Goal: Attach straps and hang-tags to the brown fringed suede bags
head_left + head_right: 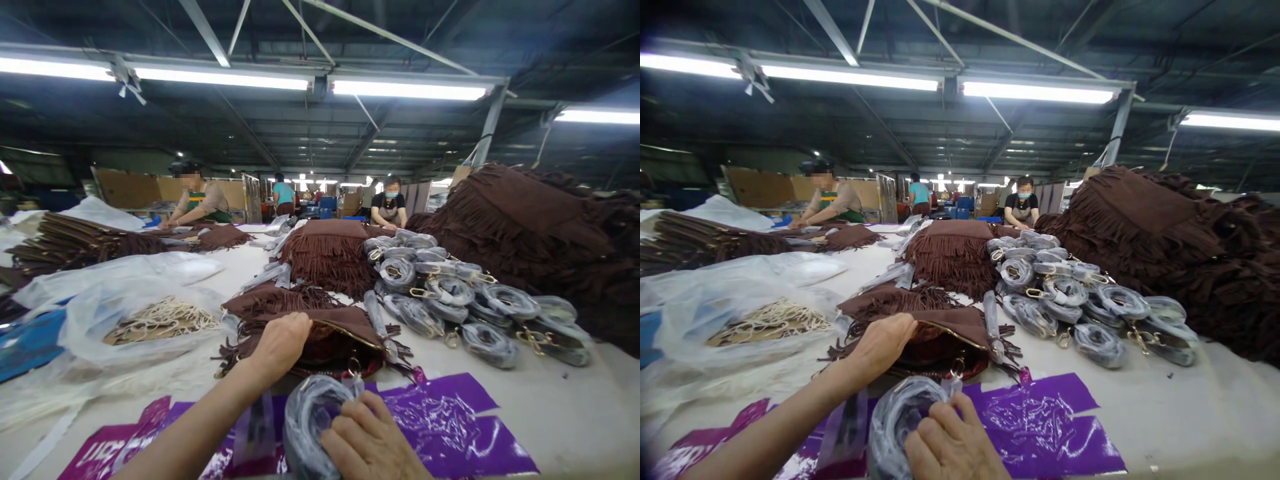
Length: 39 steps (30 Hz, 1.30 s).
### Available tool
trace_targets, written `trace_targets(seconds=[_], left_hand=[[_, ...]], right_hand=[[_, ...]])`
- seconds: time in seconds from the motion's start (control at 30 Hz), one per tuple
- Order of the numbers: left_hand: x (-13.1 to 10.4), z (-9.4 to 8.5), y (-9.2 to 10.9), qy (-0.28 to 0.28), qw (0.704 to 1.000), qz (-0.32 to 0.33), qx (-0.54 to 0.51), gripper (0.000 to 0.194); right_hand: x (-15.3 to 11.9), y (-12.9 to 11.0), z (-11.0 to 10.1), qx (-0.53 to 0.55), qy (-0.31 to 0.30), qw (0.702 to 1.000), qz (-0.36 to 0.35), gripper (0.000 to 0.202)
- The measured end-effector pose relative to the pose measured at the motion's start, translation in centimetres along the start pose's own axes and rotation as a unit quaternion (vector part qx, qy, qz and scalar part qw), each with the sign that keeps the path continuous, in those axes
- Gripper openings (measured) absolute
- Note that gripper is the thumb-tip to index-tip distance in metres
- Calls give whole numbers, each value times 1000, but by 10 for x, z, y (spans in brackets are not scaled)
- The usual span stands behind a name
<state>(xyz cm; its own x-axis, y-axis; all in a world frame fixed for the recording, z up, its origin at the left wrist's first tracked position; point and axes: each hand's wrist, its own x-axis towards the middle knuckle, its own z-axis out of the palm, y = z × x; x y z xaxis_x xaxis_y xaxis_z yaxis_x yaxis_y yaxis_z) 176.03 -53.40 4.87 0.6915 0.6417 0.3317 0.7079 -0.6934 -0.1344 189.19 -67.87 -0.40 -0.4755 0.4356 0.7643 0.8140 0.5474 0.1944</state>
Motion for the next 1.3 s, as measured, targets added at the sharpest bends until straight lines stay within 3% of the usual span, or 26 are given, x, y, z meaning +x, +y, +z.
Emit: trace_targets(seconds=[0.1, 0.23, 0.37, 0.43, 0.57, 0.63, 0.73, 0.87, 0.93, 1.03, 1.3], left_hand=[[1, -6, 1, 1, 1000, 11, 6, 26], [-4, -12, -3, 12, 1000, 19, 12, 25], [-5, -11, -13, 78, 997, 11, 26, 24], [-8, -5, -16, 77, 996, 42, 33, 22], [-22, 14, -13, 35, 992, 119, 34, 13], [-28, 21, -8, 23, 993, 115, 30, 6], [-30, 24, 2, 14, 997, 71, 23, 15], [-21, 21, 19, -9, 999, 53, 3, 27], [-17, 21, 26, -20, 998, 56, 1, 22], [-16, 22, 29, -34, 997, 72, 11, 10], [-15, 21, 19, -70, 989, 130, 14, 17]], right_hand=[[15, 6, 0, 18, -39, 998, 39, 27], [14, 15, 6, -10, -84, 988, 128, 23], [3, 17, 2, 18, -125, 990, 67, 21], [-6, 21, -1, 19, -98, 993, 65, 24], [-24, 36, -3, 31, -4, 987, 160, 26], [-29, 41, -3, 56, 8, 981, 187, 23], [-27, 42, -6, 93, 11, 972, 215, 17], [-20, 41, -11, 119, 66, 946, 293, 15], [-20, 43, -12, 124, 91, 933, 324, 18], [-23, 46, -13, 134, 98, 924, 343, 20], [-31, 47, -18, 171, 86, 914, 357, 17]])
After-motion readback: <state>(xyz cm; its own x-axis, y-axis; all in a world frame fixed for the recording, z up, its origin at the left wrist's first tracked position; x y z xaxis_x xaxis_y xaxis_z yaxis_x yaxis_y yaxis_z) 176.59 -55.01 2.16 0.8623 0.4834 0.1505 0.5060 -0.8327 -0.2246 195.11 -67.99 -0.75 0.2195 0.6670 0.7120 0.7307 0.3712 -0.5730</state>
